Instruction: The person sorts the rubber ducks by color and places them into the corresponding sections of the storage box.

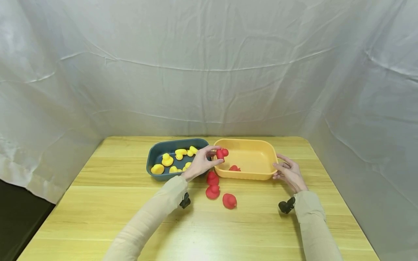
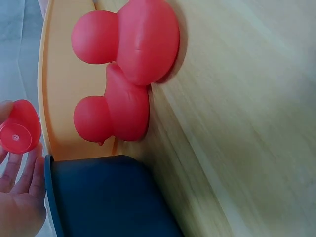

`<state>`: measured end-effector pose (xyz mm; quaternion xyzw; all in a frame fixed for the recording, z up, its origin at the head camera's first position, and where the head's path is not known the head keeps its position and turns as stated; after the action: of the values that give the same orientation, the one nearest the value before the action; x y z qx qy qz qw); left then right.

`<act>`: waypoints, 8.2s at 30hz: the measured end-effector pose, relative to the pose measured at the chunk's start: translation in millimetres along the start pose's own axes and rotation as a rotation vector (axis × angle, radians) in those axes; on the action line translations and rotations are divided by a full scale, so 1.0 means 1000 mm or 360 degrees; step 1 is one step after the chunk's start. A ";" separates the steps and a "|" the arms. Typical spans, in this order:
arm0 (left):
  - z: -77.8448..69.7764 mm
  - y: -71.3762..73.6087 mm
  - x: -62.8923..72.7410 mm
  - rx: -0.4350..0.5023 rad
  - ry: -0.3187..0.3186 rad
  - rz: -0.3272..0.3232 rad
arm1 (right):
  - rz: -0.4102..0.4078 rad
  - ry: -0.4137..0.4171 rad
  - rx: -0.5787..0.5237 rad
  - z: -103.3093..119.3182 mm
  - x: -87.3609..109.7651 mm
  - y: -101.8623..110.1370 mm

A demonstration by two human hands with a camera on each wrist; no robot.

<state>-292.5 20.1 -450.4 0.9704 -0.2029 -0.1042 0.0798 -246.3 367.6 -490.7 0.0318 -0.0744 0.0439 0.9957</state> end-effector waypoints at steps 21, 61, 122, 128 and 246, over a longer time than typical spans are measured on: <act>-0.005 0.015 0.026 0.0123 -0.0182 0.0028 | -0.0002 0.0012 0.0002 0.000 0.001 -0.001; 0.012 0.017 0.081 -0.0123 -0.0100 0.0557 | -0.0004 0.0008 -0.0014 0.002 0.003 -0.003; 0.020 0.008 0.087 -0.0621 0.0008 0.0805 | -0.0024 -0.0014 0.0031 -0.002 0.001 -0.002; 0.020 0.008 0.087 -0.0555 0.0011 0.0787 | -0.0008 -0.0001 0.0018 -0.002 0.001 -0.001; -0.005 -0.025 -0.046 0.0402 0.0148 -0.0321 | 0.0003 -0.0009 -0.0017 0.000 0.001 -0.004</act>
<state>-322.8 62.0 -443.1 0.9919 -0.1120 -0.0402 -0.0445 -245.3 363.7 -491.2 0.0265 -0.0774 0.0444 0.9957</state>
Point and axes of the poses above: each hand's wrist, its own x-axis away from the middle knuckle, its own y-axis out of the back of the hand, z = x × y, the point moved 3 cm from there along -x, towards the middle knuckle, and after that the axes turned 12 degrees about x, right-handed, at the moved point
